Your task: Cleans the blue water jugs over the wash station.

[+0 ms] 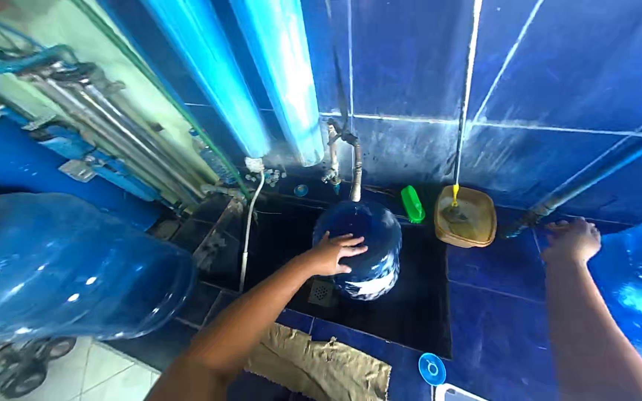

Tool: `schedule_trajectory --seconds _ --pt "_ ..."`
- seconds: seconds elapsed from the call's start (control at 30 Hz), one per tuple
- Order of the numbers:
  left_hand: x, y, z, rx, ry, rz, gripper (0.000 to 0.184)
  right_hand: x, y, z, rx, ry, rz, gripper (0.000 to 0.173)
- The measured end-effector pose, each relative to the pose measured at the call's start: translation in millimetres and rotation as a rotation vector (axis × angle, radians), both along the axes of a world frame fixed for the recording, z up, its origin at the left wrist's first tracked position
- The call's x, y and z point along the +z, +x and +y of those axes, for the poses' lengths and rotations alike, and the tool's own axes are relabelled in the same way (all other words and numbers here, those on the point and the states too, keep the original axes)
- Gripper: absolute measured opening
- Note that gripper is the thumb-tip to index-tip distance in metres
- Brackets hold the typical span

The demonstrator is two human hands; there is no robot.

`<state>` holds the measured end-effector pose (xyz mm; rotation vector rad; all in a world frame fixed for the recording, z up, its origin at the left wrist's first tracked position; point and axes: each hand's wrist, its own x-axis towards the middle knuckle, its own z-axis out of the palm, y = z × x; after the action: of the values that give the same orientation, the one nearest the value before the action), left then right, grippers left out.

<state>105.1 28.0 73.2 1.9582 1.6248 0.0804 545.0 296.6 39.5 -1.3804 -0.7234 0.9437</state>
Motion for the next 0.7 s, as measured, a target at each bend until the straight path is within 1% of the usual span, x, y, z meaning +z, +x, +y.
schedule_trajectory --seconds 0.03,0.07,0.1,0.13,0.17,0.2,0.27,0.3,0.33,0.37,0.4,0.47,0.5,0.53,0.57,0.6,0.67,0.7 --pt "1.3 -13.7 -11.4 0.004 -0.031 -0.058 0.062 3.1 -6.8 -9.3 0.064 0.047 -0.163 0.045" --pt "-1.9 -29.0 -21.3 0.056 -0.042 -0.129 0.057 3.8 -12.4 -17.8 0.122 0.087 -0.270 0.056" --pt "-7.8 -42.3 -27.8 0.133 -0.031 -0.181 0.053 2.7 -17.4 -25.9 0.142 0.106 -0.312 0.066" --pt "-13.9 -50.4 -29.5 0.218 -0.010 -0.196 0.057 0.9 -23.6 -35.0 0.133 0.107 -0.307 0.071" --pt "-19.8 -52.5 -25.2 0.290 0.017 -0.161 0.065 1.7 -32.4 -46.5 0.133 0.089 -0.286 0.071" --pt "-27.3 -49.5 -15.9 0.337 0.054 -0.097 0.073 4.8 -44.4 -60.2 0.163 0.049 -0.281 0.066" --pt "-41.9 -31.5 5.8 0.399 0.117 -0.003 0.087 11.8 -78.7 -94.1 0.354 -0.025 -0.306 0.051" --pt "-47.3 -19.9 14.5 0.419 0.148 -0.010 0.094 15.7 -101.2 -112.5 0.494 -0.031 -0.323 0.045" --pt "-49.0 -9.0 20.0 0.410 0.173 -0.029 0.099 22.7 -126.4 -132.2 0.655 -0.009 -0.336 0.041" --pt "-46.9 -0.6 21.1 0.359 0.184 -0.049 0.103 30.0 -151.6 -150.8 0.833 0.027 -0.358 0.040" --pt "-42.4 2.9 17.2 0.260 0.179 -0.066 0.103 37.1 -176.4 -167.7 0.996 0.069 -0.382 0.039" --pt "-33.2 -4.9 -0.8 -0.037 0.144 -0.107 0.092 53.6 -218.2 -196.2 1.252 0.170 -0.418 0.035" --pt "-31.5 -15.9 -11.8 -0.171 0.128 -0.116 0.091 62.1 -234.5 -207.0 1.339 0.207 -0.415 0.033" --pt "-33.7 -31.3 -21.8 -0.252 0.131 -0.129 0.092 69.5 -248.6 -214.9 1.395 0.226 -0.404 0.032" --pt "-38.7 -50.4 -28.6 -0.256 0.150 -0.154 0.091 74.6 -262.9 -219.9 1.428 0.239 -0.375 0.032" --pt "-45.0 -70.2 -30.5 -0.188 0.181 -0.188 0.091 78.0 -279.3 -223.3 1.444 0.227 -0.344 0.031" --pt "-60.7 -93.5 -17.5 0.039 0.223 -0.169 0.090 79.4 -322.1 -226.9 1.434 0.093 -0.303 0.036" --pt "-66.7 -92.2 -5.6 0.127 0.219 -0.133 0.090 76.4 -349.4 -225.2 1.402 0.001 -0.272 0.039"
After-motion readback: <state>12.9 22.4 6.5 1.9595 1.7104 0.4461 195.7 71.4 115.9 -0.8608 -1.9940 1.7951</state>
